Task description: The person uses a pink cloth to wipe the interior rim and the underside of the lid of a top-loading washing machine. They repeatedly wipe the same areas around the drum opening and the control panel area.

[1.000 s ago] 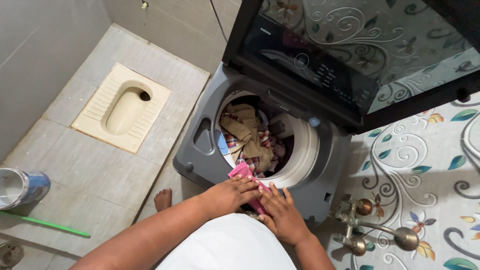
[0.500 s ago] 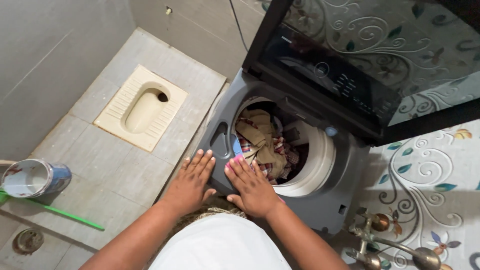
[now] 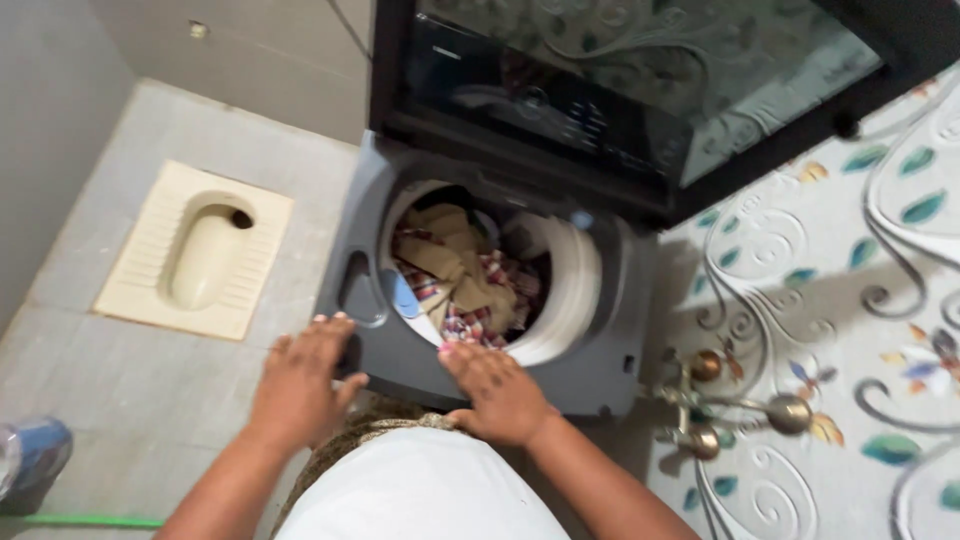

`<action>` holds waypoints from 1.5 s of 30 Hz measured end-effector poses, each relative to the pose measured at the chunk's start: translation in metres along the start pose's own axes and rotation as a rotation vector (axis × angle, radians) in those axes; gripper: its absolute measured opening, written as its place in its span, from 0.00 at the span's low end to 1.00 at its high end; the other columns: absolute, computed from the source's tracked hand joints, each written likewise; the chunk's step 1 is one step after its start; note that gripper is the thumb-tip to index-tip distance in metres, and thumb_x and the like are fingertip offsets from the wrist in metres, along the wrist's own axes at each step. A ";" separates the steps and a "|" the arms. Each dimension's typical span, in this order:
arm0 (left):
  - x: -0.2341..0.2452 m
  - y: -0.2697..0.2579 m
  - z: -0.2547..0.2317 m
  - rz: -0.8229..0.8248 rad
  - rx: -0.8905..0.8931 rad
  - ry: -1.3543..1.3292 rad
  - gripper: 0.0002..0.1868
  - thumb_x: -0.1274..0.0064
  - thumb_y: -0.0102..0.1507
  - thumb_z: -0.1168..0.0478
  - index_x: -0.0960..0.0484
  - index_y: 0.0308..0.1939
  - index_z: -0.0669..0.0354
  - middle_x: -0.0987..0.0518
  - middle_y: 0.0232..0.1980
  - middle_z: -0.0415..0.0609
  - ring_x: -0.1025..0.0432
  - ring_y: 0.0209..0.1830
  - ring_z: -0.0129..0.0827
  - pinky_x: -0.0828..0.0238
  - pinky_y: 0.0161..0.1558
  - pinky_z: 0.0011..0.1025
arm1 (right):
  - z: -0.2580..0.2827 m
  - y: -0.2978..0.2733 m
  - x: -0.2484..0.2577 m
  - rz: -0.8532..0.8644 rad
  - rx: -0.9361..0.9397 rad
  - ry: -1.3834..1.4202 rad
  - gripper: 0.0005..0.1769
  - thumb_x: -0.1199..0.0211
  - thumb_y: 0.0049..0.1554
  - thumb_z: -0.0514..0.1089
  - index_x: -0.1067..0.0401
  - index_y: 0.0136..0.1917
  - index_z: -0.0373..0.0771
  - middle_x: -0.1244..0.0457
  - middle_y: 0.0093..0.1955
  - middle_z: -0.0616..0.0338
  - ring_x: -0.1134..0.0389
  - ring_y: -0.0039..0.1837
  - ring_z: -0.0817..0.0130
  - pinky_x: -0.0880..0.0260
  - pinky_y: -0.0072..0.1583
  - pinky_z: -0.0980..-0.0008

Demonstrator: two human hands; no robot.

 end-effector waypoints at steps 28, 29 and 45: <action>-0.001 0.165 0.015 -0.117 0.307 -0.084 0.56 0.40 0.59 0.44 0.55 0.78 0.71 0.44 0.77 0.63 0.44 0.74 0.54 0.42 0.69 0.44 | -0.280 -0.048 0.089 -0.318 -1.018 -0.259 0.55 0.54 0.61 0.74 0.65 0.84 0.37 0.68 0.87 0.43 0.65 0.85 0.48 0.61 0.77 0.42; -0.002 0.165 0.015 -0.089 0.301 -0.075 0.57 0.40 0.59 0.44 0.56 0.78 0.72 0.45 0.77 0.64 0.44 0.73 0.54 0.42 0.68 0.44 | -0.281 -0.046 0.094 -0.372 -1.002 -0.251 0.55 0.52 0.60 0.73 0.63 0.84 0.35 0.66 0.86 0.41 0.61 0.84 0.46 0.57 0.77 0.43; -0.007 0.179 0.061 -0.118 0.653 -0.465 0.53 0.37 0.56 0.37 0.41 0.72 0.66 0.28 0.66 0.67 0.32 0.66 0.57 0.35 0.64 0.45 | -0.306 -0.030 0.107 -0.527 -1.028 -0.128 0.59 0.41 0.56 0.70 0.60 0.82 0.28 0.58 0.84 0.38 0.53 0.82 0.45 0.45 0.74 0.53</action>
Point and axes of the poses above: each hand's wrist, its own y-axis towards the middle knuckle, its own x-axis out of the back of the hand, z = x × y, the point moved 9 cm from there along y, towards the middle knuckle
